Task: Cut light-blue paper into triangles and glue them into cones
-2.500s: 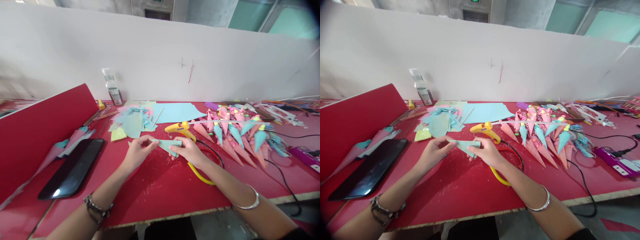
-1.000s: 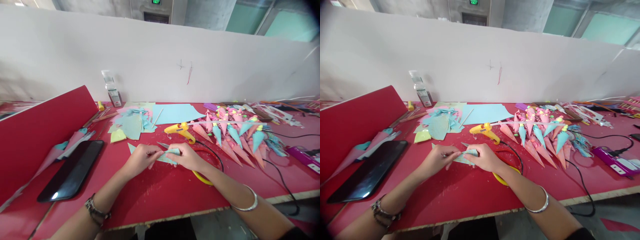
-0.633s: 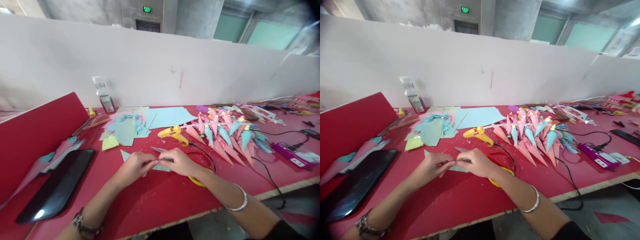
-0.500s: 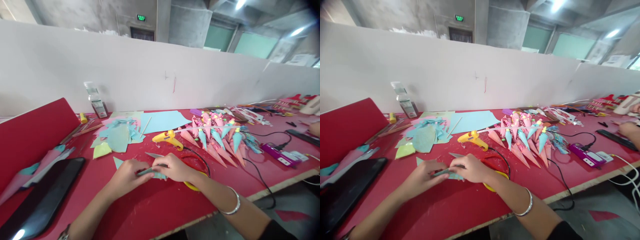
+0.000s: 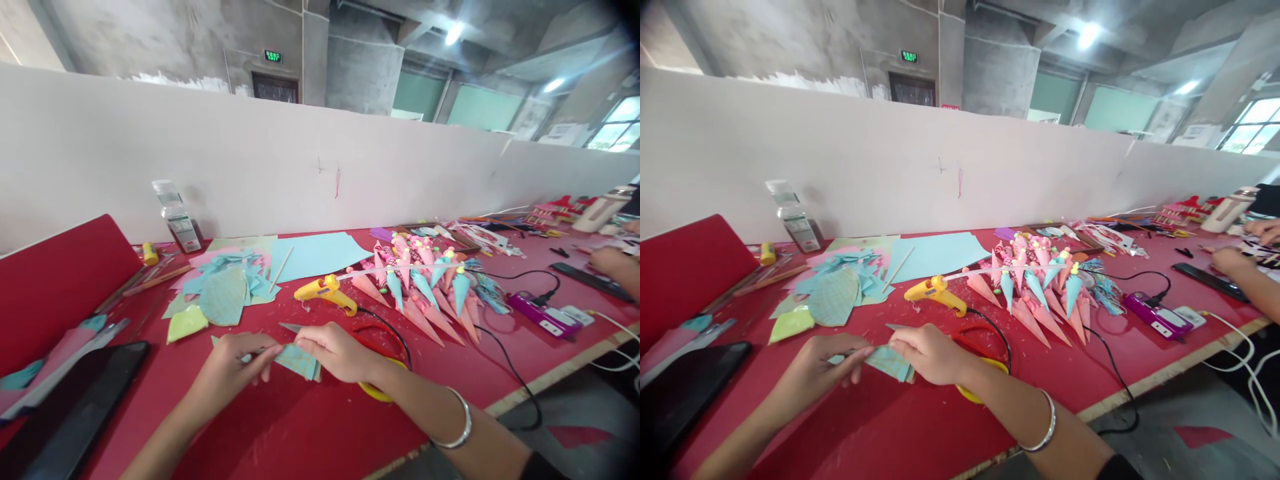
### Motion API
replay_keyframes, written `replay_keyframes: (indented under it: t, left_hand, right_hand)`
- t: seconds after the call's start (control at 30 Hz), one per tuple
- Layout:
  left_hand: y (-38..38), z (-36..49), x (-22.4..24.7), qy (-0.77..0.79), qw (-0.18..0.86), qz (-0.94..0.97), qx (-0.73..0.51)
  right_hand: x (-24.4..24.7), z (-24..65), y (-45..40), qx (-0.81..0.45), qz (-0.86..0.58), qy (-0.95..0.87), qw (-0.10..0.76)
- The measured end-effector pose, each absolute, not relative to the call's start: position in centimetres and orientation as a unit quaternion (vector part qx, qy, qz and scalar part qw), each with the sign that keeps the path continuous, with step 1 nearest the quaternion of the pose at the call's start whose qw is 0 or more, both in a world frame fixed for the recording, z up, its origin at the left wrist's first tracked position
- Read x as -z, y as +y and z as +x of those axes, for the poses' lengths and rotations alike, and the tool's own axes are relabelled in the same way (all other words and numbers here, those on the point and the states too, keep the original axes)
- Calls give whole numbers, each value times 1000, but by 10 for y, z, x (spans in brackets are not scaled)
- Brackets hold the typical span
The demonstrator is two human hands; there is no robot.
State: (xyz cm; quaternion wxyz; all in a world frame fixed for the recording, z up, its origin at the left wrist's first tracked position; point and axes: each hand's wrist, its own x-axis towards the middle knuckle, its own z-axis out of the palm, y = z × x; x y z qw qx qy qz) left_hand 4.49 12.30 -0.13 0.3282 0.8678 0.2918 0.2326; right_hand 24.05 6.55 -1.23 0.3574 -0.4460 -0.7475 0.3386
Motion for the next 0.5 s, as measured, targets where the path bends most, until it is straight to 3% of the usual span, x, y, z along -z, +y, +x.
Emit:
replay_keyframes:
  t: [0.23,0.5]
  left_hand:
    - [129,41,3,328,412,811,-254]
    - [135,50,12,454,433,681,-377]
  right_hand:
    - [11,242,67,-342,-457,-736,365]
    - [11,244,71,-321,-479,-728,372]
